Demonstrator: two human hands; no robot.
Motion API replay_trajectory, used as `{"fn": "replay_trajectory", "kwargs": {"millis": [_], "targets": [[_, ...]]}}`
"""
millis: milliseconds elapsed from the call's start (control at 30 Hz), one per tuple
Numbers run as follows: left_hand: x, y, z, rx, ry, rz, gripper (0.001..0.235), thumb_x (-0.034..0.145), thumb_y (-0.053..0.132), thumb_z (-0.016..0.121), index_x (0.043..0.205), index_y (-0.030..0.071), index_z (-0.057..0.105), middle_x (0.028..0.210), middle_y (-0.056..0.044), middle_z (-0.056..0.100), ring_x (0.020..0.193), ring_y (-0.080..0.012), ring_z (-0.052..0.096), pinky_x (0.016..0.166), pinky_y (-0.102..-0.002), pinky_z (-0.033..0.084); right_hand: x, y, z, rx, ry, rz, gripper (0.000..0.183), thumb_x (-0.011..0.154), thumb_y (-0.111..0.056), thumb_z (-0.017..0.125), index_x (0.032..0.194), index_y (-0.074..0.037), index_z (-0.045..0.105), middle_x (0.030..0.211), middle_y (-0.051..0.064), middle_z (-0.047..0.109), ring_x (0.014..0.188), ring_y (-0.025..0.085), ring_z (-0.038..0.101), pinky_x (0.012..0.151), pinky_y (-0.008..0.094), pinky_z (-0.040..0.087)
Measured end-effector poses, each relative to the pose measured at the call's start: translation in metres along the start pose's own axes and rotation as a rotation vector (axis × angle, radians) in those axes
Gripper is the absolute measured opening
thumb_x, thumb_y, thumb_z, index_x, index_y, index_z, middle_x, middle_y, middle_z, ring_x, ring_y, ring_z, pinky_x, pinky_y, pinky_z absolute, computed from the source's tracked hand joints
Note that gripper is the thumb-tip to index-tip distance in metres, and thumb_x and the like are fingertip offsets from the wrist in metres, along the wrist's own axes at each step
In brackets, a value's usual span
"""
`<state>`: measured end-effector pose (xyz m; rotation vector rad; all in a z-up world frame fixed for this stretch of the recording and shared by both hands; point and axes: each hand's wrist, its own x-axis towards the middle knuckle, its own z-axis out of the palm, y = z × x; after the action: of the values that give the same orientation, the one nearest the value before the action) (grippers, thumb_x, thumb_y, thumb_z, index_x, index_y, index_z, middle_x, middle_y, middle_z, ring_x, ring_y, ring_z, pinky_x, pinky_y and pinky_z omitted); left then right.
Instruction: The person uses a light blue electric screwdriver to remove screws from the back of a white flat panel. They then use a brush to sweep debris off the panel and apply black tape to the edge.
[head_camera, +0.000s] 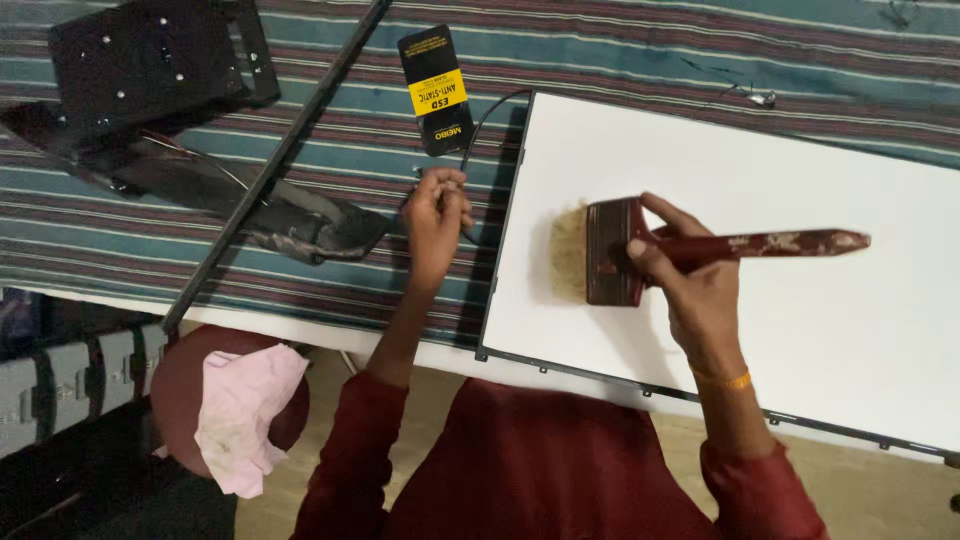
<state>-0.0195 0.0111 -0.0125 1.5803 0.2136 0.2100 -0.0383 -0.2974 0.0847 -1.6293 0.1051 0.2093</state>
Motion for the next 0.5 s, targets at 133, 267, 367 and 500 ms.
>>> {"fn": "replay_trajectory", "kwargs": {"millis": [133,267,367,500], "targets": [[-0.049,-0.004,-0.022,-0.158,0.046,-0.213,0.013,0.107,0.014,0.059,0.111,0.003,0.062,0.073,-0.002,0.059,0.059,-0.0088,0.058,0.053,-0.024,0.052,0.077,-0.055,0.064,-0.038,0.026,-0.317,0.057,0.100,-0.017,0.076,0.149,0.003,0.057,0.100,0.008,0.072,0.086,0.014,0.071,0.073,0.027,0.063],[-0.087,0.025,-0.047,-0.170,0.125,-0.102,0.020,0.108,0.019,0.056,0.116,0.002,0.062,0.080,-0.003,0.062,0.068,-0.0090,0.061,0.062,-0.026,0.054,0.030,-0.096,0.124,-0.530,-0.167,-0.272,0.025,0.103,-0.015,0.062,0.103,0.008,0.073,0.074,0.016,0.072,0.052,0.019,0.058,0.047,0.033,0.044],[-0.097,0.039,-0.070,-0.035,0.327,-0.249,0.026,0.106,0.024,0.054,0.115,0.001,0.062,0.080,-0.003,0.062,0.068,-0.0094,0.062,0.062,-0.026,0.055,-0.054,-0.075,0.115,-0.433,-0.581,-0.051,0.024,0.082,-0.015,0.077,0.083,0.009,0.074,0.062,0.016,0.072,0.053,0.020,0.067,0.067,0.034,0.057],[-0.117,0.034,-0.080,-0.105,0.304,-0.216,0.031,0.108,0.026,0.053,0.117,-0.001,0.063,0.083,-0.006,0.063,0.070,-0.0109,0.061,0.062,-0.028,0.054,-0.016,-0.026,0.077,-0.443,-0.238,-0.276,0.040,0.088,-0.020,0.079,0.120,0.003,0.072,0.073,0.007,0.072,0.062,0.013,0.065,0.060,0.028,0.054]]}}
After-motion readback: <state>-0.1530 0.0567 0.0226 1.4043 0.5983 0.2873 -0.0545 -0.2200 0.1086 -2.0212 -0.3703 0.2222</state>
